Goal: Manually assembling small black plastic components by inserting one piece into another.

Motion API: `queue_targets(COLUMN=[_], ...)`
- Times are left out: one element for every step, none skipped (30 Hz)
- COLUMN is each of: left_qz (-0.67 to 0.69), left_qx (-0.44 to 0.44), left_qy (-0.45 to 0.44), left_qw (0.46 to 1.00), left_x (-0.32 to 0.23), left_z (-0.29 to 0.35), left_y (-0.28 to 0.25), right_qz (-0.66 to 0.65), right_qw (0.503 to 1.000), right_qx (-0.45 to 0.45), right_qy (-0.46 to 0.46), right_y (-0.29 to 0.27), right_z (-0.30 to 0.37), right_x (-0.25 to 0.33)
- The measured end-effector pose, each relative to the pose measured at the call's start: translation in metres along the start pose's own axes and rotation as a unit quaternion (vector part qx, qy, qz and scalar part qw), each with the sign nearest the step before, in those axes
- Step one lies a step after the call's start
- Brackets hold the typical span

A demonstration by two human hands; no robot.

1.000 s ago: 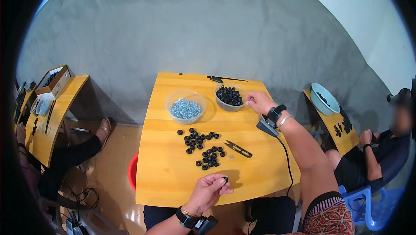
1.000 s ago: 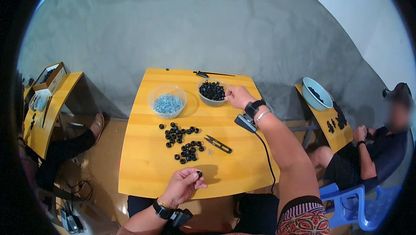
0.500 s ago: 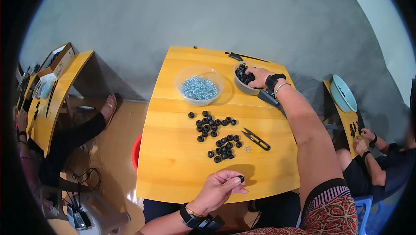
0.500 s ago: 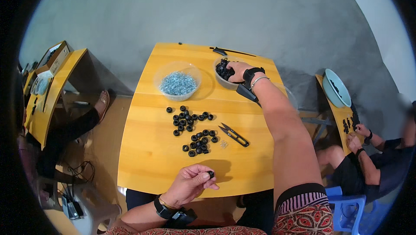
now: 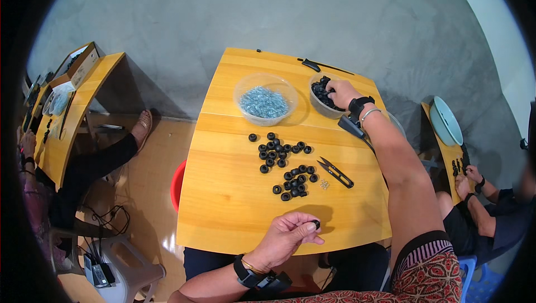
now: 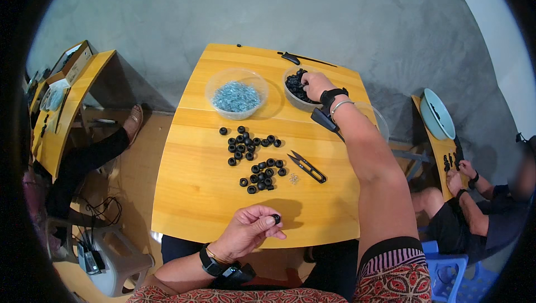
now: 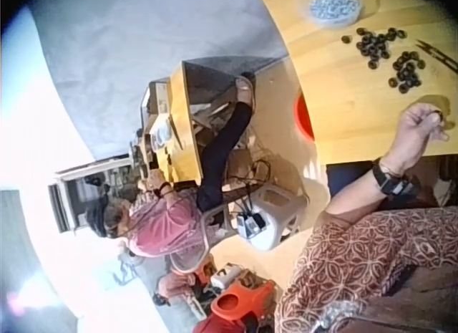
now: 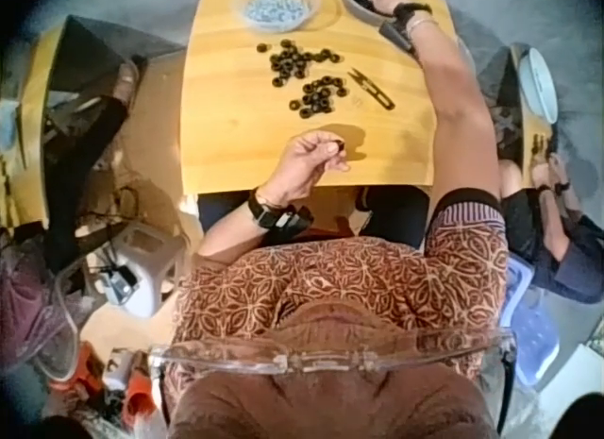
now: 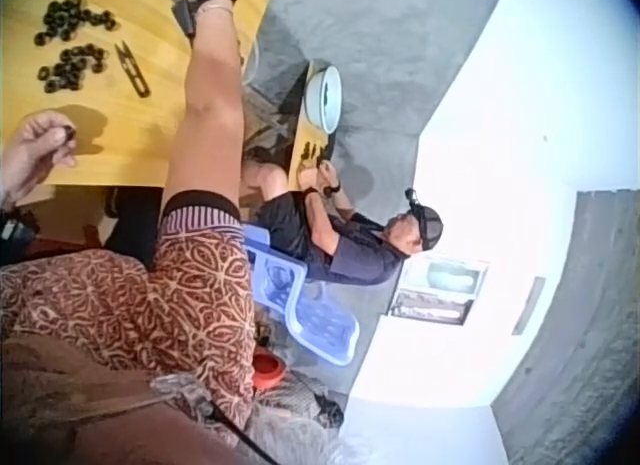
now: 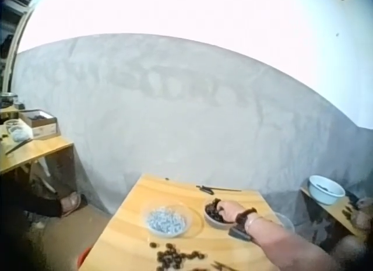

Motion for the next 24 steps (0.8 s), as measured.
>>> queue_targets(left_qz=[0.0,0.003,0.005,0.006,0.006,0.006,0.006,0.002,-0.003,-0.002,-0.008,-0.014,-0.014,-0.017,-0.019,-0.019,-0.024,-0.028,-0.029,-0.031,-0.033,-0.034,-0.033,-0.032], left_qx=[0.002,0.002,0.003,0.004,0.008,0.013,0.015,0.008,0.002,0.002,0.004,0.005,0.006,0.006,0.007,0.01,0.009,0.008,0.009,0.005,0.001,0.004,0.002,0.001], left_qy=[-0.002,0.0,0.002,-0.001,0.002,0.005,0.003,0.005,0.006,0.005,0.006,0.008,0.007,0.005,0.004,0.004,0.005,0.007,0.008,0.004,0.0,0.0,-0.003,-0.006], left_qw=[1.0,1.0,1.0,1.0,1.0,1.0,1.0,1.0,1.0,1.0,1.0,1.0,1.0,1.0,1.0,1.0,1.0,1.0,1.0,0.999,0.999,0.999,0.999,0.999], left_x=[0.001,0.001,0.002,0.003,0.002,0.002,0.003,0.003,0.002,0.002,0.001,-0.001,-0.001,-0.002,-0.002,-0.002,-0.001,-0.001,-0.001,-0.001,-0.001,-0.001,0.0,0.001], left_z=[0.001,0.0,-0.001,-0.002,-0.002,-0.001,-0.002,-0.002,-0.002,-0.002,-0.002,-0.003,-0.002,-0.004,-0.004,-0.005,-0.005,-0.004,-0.004,-0.003,-0.003,-0.003,-0.002,-0.002], left_y=[0.001,0.0,-0.001,-0.003,-0.003,-0.002,-0.001,-0.001,-0.001,-0.001,-0.001,0.0,0.0,0.001,0.001,0.002,0.001,0.001,0.001,0.001,0.0,0.001,0.0,0.0], right_qz=[0.001,-0.034,-0.068,-0.079,-0.078,-0.094,-0.109,-0.12,-0.12,-0.126,-0.132,-0.139,-0.139,-0.132,-0.124,-0.103,-0.103,-0.062,-0.021,-0.03,-0.029,-0.075,-0.122,-0.121], right_qw=[1.0,0.999,0.998,0.997,0.997,0.995,0.993,0.992,0.992,0.991,0.991,0.989,0.989,0.99,0.99,0.994,0.994,0.997,0.999,0.999,0.999,0.996,0.987,0.987], right_qx=[-0.001,-0.003,-0.005,-0.008,-0.009,0.0,0.009,0.014,0.014,0.015,0.015,0.033,0.033,0.039,0.044,0.032,0.031,0.027,0.022,0.027,0.023,-0.038,-0.098,-0.099], right_qy=[0.002,0.008,0.014,-0.014,-0.011,-0.022,-0.033,-0.032,-0.03,-0.032,-0.034,-0.026,-0.025,-0.032,-0.04,-0.034,-0.035,-0.023,-0.01,-0.009,-0.009,-0.028,-0.048,-0.047], right_y=[-0.003,-0.005,-0.008,-0.008,-0.01,-0.01,-0.009,-0.011,-0.014,-0.017,-0.021,-0.024,-0.021,-0.018,-0.015,-0.013,-0.012,-0.011,-0.012,-0.013,-0.011,-0.012,-0.016,-0.018], right_z=[0.0,0.0,0.002,0.005,0.007,0.009,0.011,0.015,0.018,0.021,0.024,0.026,0.025,0.023,0.022,0.022,0.022,0.021,0.02,0.019,0.019,0.021,0.023,0.021], right_x=[-0.004,-0.006,-0.009,-0.008,-0.008,-0.007,-0.006,-0.001,0.003,0.007,0.011,0.015,0.014,0.012,0.01,0.007,0.01,0.012,0.014,0.013,0.01,0.006,0.004,0.0])
Point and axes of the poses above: each hand's wrist, its own z-axis away from the middle knuckle, its own y-axis out of the palm, x = y × z, the point moved 4 cm from there along -z, towards the middle knuckle, and after that the axes turned 11 degrees about y, right-handed, at the moved point
